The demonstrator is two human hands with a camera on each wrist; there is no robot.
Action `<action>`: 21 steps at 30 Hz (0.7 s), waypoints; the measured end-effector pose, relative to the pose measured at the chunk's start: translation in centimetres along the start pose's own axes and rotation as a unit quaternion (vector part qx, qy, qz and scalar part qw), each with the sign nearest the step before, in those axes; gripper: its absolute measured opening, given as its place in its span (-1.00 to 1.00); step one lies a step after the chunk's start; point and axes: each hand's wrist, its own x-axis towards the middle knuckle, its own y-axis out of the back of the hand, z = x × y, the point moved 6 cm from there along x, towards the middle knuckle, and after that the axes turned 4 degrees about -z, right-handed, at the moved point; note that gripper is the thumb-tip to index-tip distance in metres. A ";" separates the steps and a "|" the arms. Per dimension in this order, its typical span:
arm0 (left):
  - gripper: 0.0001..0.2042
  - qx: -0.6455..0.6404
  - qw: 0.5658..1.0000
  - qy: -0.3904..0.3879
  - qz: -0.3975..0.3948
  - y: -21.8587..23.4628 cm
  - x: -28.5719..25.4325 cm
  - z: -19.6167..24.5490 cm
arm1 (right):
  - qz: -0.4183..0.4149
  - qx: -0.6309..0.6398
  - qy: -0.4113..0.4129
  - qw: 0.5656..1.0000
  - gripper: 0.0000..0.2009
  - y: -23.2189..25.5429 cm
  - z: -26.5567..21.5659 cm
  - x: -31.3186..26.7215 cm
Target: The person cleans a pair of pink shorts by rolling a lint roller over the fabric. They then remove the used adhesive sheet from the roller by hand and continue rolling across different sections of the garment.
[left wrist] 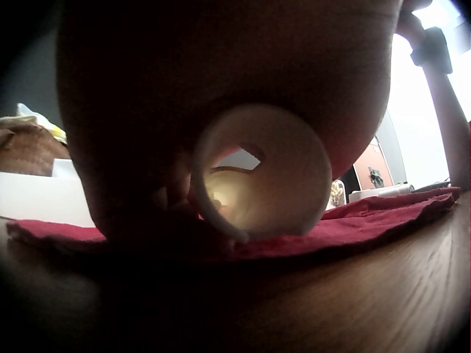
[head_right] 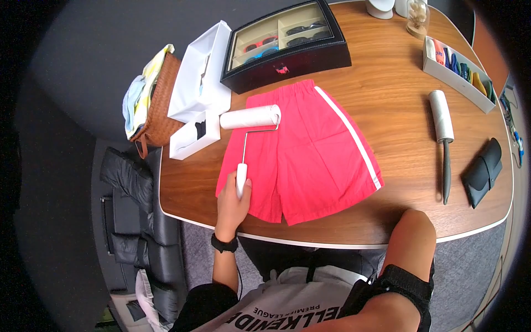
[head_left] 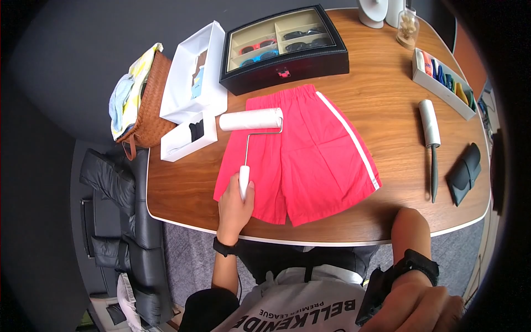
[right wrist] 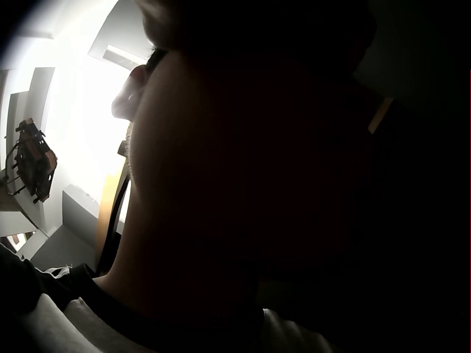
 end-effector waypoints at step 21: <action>-0.71 -0.002 1.000 -0.002 0.002 0.1 0.0 0.1 | -0.056 0.025 0.026 0.998 -0.90 0.7 -0.1 -1.9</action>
